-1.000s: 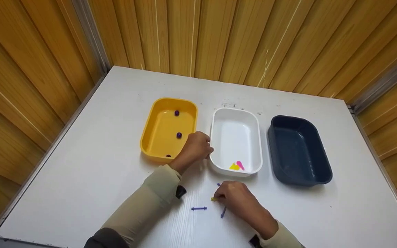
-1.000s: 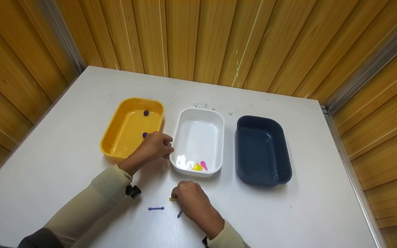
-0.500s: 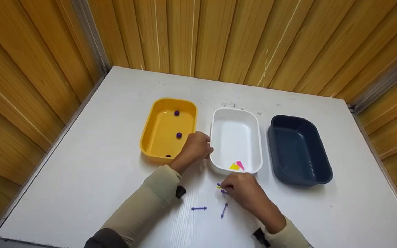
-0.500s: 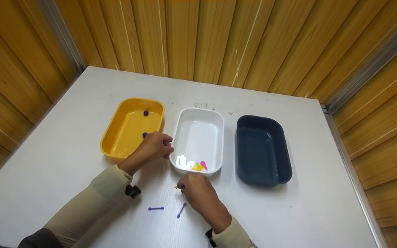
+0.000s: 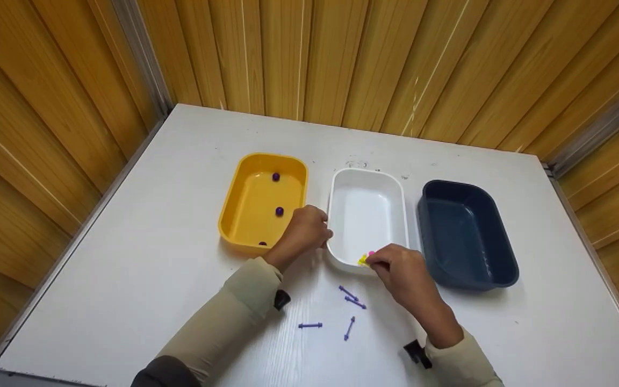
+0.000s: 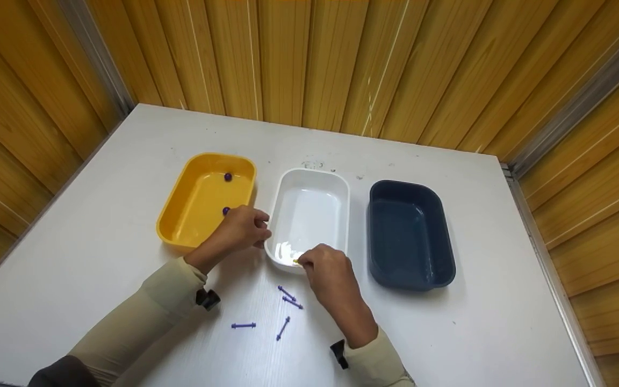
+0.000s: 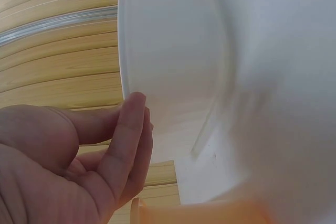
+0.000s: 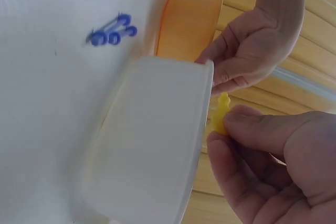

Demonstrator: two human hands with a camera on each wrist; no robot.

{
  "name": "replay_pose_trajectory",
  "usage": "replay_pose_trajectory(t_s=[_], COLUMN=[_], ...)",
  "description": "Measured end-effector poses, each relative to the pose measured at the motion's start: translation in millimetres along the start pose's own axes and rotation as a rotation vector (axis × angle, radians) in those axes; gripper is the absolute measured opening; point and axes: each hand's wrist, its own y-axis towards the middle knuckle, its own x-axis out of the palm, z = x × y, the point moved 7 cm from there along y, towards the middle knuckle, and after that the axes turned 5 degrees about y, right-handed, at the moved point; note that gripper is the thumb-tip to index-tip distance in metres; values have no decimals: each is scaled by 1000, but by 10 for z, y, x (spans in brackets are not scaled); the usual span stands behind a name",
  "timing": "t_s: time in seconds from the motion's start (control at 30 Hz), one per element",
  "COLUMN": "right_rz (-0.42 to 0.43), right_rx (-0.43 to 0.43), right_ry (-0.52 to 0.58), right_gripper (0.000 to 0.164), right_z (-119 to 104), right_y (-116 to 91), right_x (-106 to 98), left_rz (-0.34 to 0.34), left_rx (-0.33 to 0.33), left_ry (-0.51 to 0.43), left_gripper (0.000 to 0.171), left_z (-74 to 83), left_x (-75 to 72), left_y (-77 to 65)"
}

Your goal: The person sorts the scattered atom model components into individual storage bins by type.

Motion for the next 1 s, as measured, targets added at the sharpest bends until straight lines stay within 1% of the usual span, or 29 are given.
replay_pose_trajectory(t_s=[0.13,0.27,0.47,0.67,0.87,1.0], right_rz=[15,1,-4,13,10,3], right_rx=[54,79,69,62,94,76], right_ry=[-9,-23,-36,-27,-15,-28], right_gripper=[17,18,17,17,19,20], right_z=[96,145,166,164,128,70], right_y=[24,29,14,-9,-46,-85], right_x=[-21,-6,13,2,-7,19], left_rz=[-2,-8,11,12,18,23], left_rx=[8,-1,22,24,30,35], left_ry=[12,5,18,27,16,0], left_gripper=[30,31,26,26,23,24], left_z=[10,7,15,20,17,7], left_x=[-2,1,-3,-8,-17,-16], left_y=[-2,-5,-5,-8,-15,-14])
